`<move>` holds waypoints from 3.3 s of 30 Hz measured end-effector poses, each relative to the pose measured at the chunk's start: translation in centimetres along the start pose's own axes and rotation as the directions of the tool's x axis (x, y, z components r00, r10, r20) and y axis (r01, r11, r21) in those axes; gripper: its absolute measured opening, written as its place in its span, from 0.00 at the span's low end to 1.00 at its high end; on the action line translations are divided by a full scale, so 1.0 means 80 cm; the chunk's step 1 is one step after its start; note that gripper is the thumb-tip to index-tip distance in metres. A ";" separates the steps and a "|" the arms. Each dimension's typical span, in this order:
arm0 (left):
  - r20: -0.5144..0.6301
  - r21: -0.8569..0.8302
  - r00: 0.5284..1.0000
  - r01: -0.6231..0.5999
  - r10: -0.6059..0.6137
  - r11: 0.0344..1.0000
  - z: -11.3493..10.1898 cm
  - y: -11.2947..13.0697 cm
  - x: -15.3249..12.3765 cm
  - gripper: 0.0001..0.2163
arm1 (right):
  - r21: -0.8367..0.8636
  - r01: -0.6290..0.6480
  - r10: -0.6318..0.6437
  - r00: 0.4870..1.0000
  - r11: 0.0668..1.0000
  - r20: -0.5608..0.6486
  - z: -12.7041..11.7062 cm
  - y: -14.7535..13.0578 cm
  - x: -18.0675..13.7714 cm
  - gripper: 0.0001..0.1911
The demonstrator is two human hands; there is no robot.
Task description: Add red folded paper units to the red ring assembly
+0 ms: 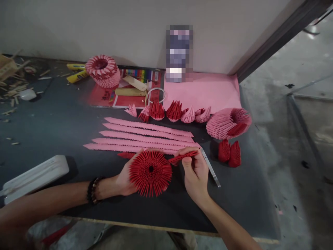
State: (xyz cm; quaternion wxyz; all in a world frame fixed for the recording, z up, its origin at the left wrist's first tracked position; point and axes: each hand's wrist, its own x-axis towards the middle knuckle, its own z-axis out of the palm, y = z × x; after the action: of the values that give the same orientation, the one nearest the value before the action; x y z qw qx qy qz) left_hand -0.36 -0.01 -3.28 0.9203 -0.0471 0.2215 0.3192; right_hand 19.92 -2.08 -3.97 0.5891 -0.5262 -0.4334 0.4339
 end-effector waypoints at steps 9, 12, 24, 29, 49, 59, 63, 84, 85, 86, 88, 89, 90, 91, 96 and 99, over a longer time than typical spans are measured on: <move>0.041 0.038 0.998 0.037 -0.039 0.999 -0.004 -0.001 0.000 0.25 | 0.038 0.011 -0.014 0.996 0.999 0.084 -0.002 0.026 -0.001 0.10; 0.009 0.052 1.000 0.014 -0.015 0.999 0.004 -0.002 -0.001 0.27 | -0.050 0.069 -0.064 0.994 0.996 0.083 -0.008 0.032 -0.002 0.10; -0.080 0.094 0.997 0.025 -0.017 0.995 0.005 -0.002 -0.002 0.27 | -0.189 0.175 -0.131 0.966 0.966 0.225 -0.023 0.031 0.014 0.09; -0.051 0.147 0.997 -0.051 0.059 0.988 0.014 -0.003 -0.003 0.22 | -0.221 0.214 -0.175 0.967 0.951 0.184 -0.018 0.025 0.008 0.10; -0.027 0.286 0.997 -0.067 0.078 0.956 0.010 -0.003 -0.002 0.23 | -0.206 0.401 -0.386 0.916 0.893 0.109 -0.013 0.026 -0.007 0.06; 0.036 0.242 0.997 -0.076 0.069 0.967 0.001 -0.001 -0.001 0.24 | -0.162 0.422 -0.441 0.891 0.892 -0.110 -0.010 0.030 0.003 0.06; -0.030 0.200 0.996 -0.072 0.080 0.977 0.005 0.000 -0.002 0.24 | -0.123 0.302 -0.314 0.946 0.945 -0.087 -0.014 0.026 0.008 0.05; -0.043 0.257 0.991 -0.114 0.130 0.960 0.005 -0.001 0.003 0.20 | -0.320 0.164 -0.205 0.974 0.933 -0.097 -0.026 -0.013 0.005 0.22; -0.039 0.253 0.991 -0.117 0.131 0.960 0.005 -0.001 0.003 0.21 | -0.417 0.170 -0.197 0.980 0.893 -0.022 -0.029 -0.013 0.009 0.21; -0.035 0.250 0.991 -0.118 0.131 0.961 0.005 -0.001 0.003 0.21 | -0.514 0.187 -0.189 0.981 0.837 0.049 -0.031 -0.014 0.011 0.20; -0.033 0.241 0.991 -0.118 0.129 0.963 0.005 -0.001 0.003 0.23 | -0.667 0.248 -0.197 0.969 0.703 0.152 -0.032 -0.015 0.012 0.19; -0.035 0.235 0.991 -0.116 0.128 0.965 0.004 -0.001 0.003 0.23 | -0.713 0.279 -0.214 0.960 0.643 0.183 -0.031 -0.016 0.011 0.17; -0.040 0.230 0.991 -0.118 0.130 0.966 0.004 -0.002 0.002 0.23 | -0.740 0.305 -0.235 0.951 0.600 0.201 -0.030 -0.016 0.010 0.15; -0.045 0.225 0.991 -0.116 0.129 0.967 0.004 -0.002 0.002 0.23 | -0.752 0.324 -0.254 0.943 0.573 0.213 -0.029 -0.017 0.009 0.14; -0.077 0.232 0.991 -0.091 0.111 0.968 0.006 -0.002 0.002 0.23 | -0.626 0.358 -0.207 0.930 0.693 0.303 -0.025 -0.022 0.007 0.07; -0.113 0.248 0.987 -0.087 0.118 0.965 0.012 -0.003 0.001 0.22 | -0.522 0.244 -0.094 0.950 0.817 0.297 -0.023 -0.021 0.007 0.05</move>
State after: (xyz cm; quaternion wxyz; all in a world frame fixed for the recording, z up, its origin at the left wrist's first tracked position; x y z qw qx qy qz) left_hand 0.18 0.08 -2.44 0.8855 0.0569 0.3188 0.3333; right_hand 21.92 -2.12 -2.39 0.3870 -0.5718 -0.6581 0.3004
